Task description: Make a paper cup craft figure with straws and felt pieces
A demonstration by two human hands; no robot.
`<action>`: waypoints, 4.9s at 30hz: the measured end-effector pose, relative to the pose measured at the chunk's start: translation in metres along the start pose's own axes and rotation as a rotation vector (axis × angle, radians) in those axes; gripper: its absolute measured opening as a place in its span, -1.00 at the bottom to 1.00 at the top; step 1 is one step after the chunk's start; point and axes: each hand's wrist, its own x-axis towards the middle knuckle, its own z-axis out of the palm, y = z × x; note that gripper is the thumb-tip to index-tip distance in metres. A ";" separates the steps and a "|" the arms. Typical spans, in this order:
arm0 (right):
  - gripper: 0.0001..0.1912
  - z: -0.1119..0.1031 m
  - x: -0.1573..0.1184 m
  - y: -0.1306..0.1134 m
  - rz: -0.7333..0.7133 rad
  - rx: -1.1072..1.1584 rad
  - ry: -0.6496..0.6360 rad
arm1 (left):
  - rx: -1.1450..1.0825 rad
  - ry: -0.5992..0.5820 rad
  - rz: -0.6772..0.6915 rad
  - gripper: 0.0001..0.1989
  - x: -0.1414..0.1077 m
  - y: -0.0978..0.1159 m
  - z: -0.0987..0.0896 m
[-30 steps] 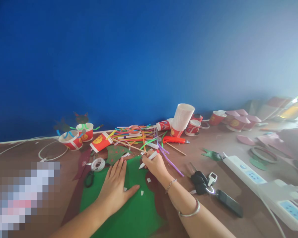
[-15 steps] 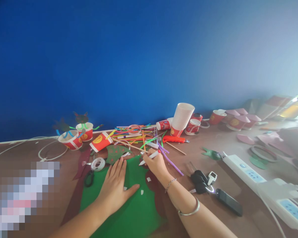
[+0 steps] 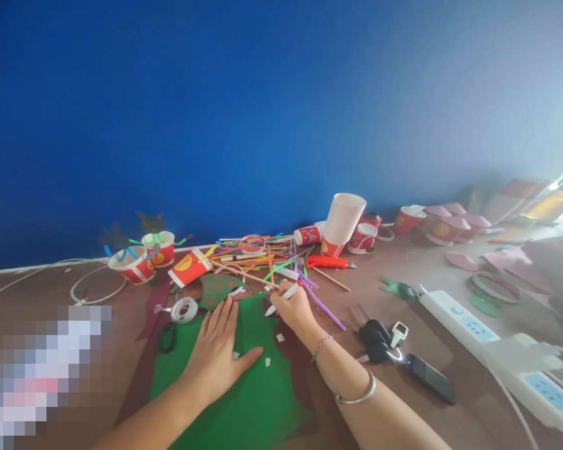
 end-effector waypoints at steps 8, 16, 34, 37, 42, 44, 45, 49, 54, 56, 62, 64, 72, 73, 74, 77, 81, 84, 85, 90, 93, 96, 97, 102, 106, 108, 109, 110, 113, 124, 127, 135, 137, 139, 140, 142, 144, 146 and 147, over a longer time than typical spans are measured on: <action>-0.78 0.000 -0.001 -0.005 -0.004 -0.034 0.016 | -0.016 0.024 0.005 -0.08 -0.001 -0.001 0.003; -0.77 -0.002 -0.001 -0.006 0.020 -0.045 -0.012 | -0.011 0.011 0.007 -0.09 -0.001 -0.001 0.002; -0.74 -0.002 -0.003 -0.007 0.024 -0.077 -0.050 | -0.022 0.012 -0.003 -0.08 -0.001 -0.001 0.002; -0.75 -0.002 -0.003 -0.008 0.027 -0.074 -0.054 | -0.024 0.015 -0.003 -0.09 -0.001 -0.001 0.001; -0.74 -0.002 -0.004 -0.008 0.027 -0.062 -0.054 | -0.014 0.003 -0.006 -0.08 0.000 0.000 0.000; -0.74 -0.001 -0.004 -0.008 0.031 -0.050 -0.059 | -0.012 -0.002 -0.008 -0.07 0.000 0.000 0.000; -0.74 -0.001 -0.004 -0.008 0.035 -0.045 -0.061 | -0.011 -0.003 -0.010 -0.08 0.000 0.000 0.000; -0.75 0.000 -0.005 -0.007 0.037 -0.034 -0.063 | -0.012 0.014 -0.001 -0.08 -0.001 -0.001 0.002; -0.76 -0.001 -0.004 -0.008 0.015 -0.045 -0.055 | -0.002 0.034 0.009 -0.08 -0.001 -0.002 0.005; -0.76 -0.001 -0.005 -0.009 0.011 -0.040 -0.054 | -0.002 0.046 0.011 -0.07 -0.001 -0.002 0.006; -0.78 0.000 -0.005 -0.011 0.032 -0.032 -0.050 | 0.005 0.054 0.013 -0.09 -0.001 -0.002 0.005; -0.78 0.000 -0.005 -0.011 0.028 -0.028 -0.041 | 0.006 0.047 0.012 -0.08 -0.001 -0.002 0.004; -0.76 0.000 -0.005 -0.009 0.025 0.000 -0.028 | 0.001 0.061 0.010 -0.09 -0.001 -0.001 0.004; -0.76 0.000 -0.005 -0.010 0.025 0.000 -0.028 | 0.001 0.061 0.010 -0.09 -0.002 -0.001 0.004; -0.76 0.000 -0.005 -0.011 0.028 -0.002 -0.025 | 0.000 0.061 0.010 -0.09 -0.002 -0.001 0.004; -0.77 0.000 -0.005 -0.013 0.034 -0.019 -0.015 | -0.006 0.059 0.012 -0.08 -0.002 -0.002 0.005; -0.77 0.000 -0.004 -0.013 0.027 -0.048 -0.011 | -0.006 0.064 0.013 -0.08 -0.001 -0.002 0.005; -0.77 -0.001 -0.003 -0.009 0.009 -0.063 -0.010 | 0.001 0.059 0.013 -0.09 -0.001 -0.001 0.003; -0.77 -0.001 -0.003 -0.008 0.005 -0.066 -0.010 | 0.002 0.053 0.013 -0.09 -0.001 -0.001 0.003; -0.76 -0.001 -0.004 -0.006 0.029 -0.058 -0.030 | -0.006 0.035 -0.001 -0.09 -0.001 -0.001 0.003; -0.75 -0.001 -0.005 -0.009 0.062 -0.014 -0.061 | -0.008 0.038 0.001 -0.09 -0.001 -0.001 0.004; -0.75 -0.001 -0.005 -0.014 0.067 0.109 -0.026 | -0.008 0.026 0.011 -0.09 -0.002 -0.001 0.004; -0.75 -0.001 -0.005 -0.015 0.056 0.147 0.012 | -0.008 0.019 0.019 -0.08 -0.002 0.000 0.004; -0.72 0.000 -0.004 -0.013 0.003 0.103 0.053 | -0.011 0.008 0.053 -0.08 -0.004 0.002 0.002; -0.74 0.000 -0.003 -0.007 0.024 0.015 0.010 | -0.001 -0.013 0.044 -0.08 -0.003 0.003 -0.002; -0.74 0.001 -0.003 -0.006 0.020 0.006 0.009 | 0.000 -0.021 0.040 -0.07 -0.002 0.004 -0.003; -0.74 0.001 -0.002 -0.006 0.018 0.002 0.007 | -0.001 -0.023 0.040 -0.07 -0.002 0.004 -0.003; -0.74 0.001 -0.002 -0.005 0.018 -0.001 0.005 | -0.003 -0.024 0.040 -0.07 -0.002 0.004 -0.003; -0.74 0.001 -0.002 -0.006 0.020 -0.002 -0.001 | -0.005 -0.017 0.042 -0.07 -0.002 0.004 -0.002; -0.73 0.001 -0.003 -0.008 0.017 0.018 -0.028 | -0.006 0.019 0.049 -0.08 -0.004 0.003 0.002; -0.74 0.001 -0.003 -0.007 0.027 0.012 -0.020 | -0.010 0.025 0.049 -0.08 -0.004 0.002 0.004; -0.74 0.001 -0.002 -0.005 0.013 0.004 -0.024 | -0.009 0.007 0.051 -0.07 -0.003 0.002 0.001; -0.73 0.001 -0.002 -0.005 0.014 -0.002 -0.025 | -0.008 0.007 0.049 -0.08 -0.003 0.003 0.000; -0.71 0.001 -0.002 -0.006 0.022 -0.010 -0.025 | -0.011 0.016 0.048 -0.08 -0.003 0.003 0.001; -0.71 0.001 -0.003 -0.007 0.026 -0.014 -0.022 | -0.013 0.023 0.048 -0.08 -0.003 0.003 0.001; -0.69 0.002 -0.003 -0.008 0.028 -0.023 -0.015 | -0.015 0.033 0.049 -0.08 -0.003 0.003 0.002; -0.68 0.002 -0.003 -0.008 0.023 -0.035 -0.012 | -0.015 0.040 0.052 -0.08 -0.004 0.003 0.004; -0.67 0.002 -0.003 -0.008 0.021 -0.044 -0.014 | -0.014 0.041 0.054 -0.08 -0.004 0.002 0.004; -0.67 0.002 -0.002 -0.008 0.021 -0.047 -0.016 | -0.014 0.040 0.054 -0.08 -0.004 0.002 0.005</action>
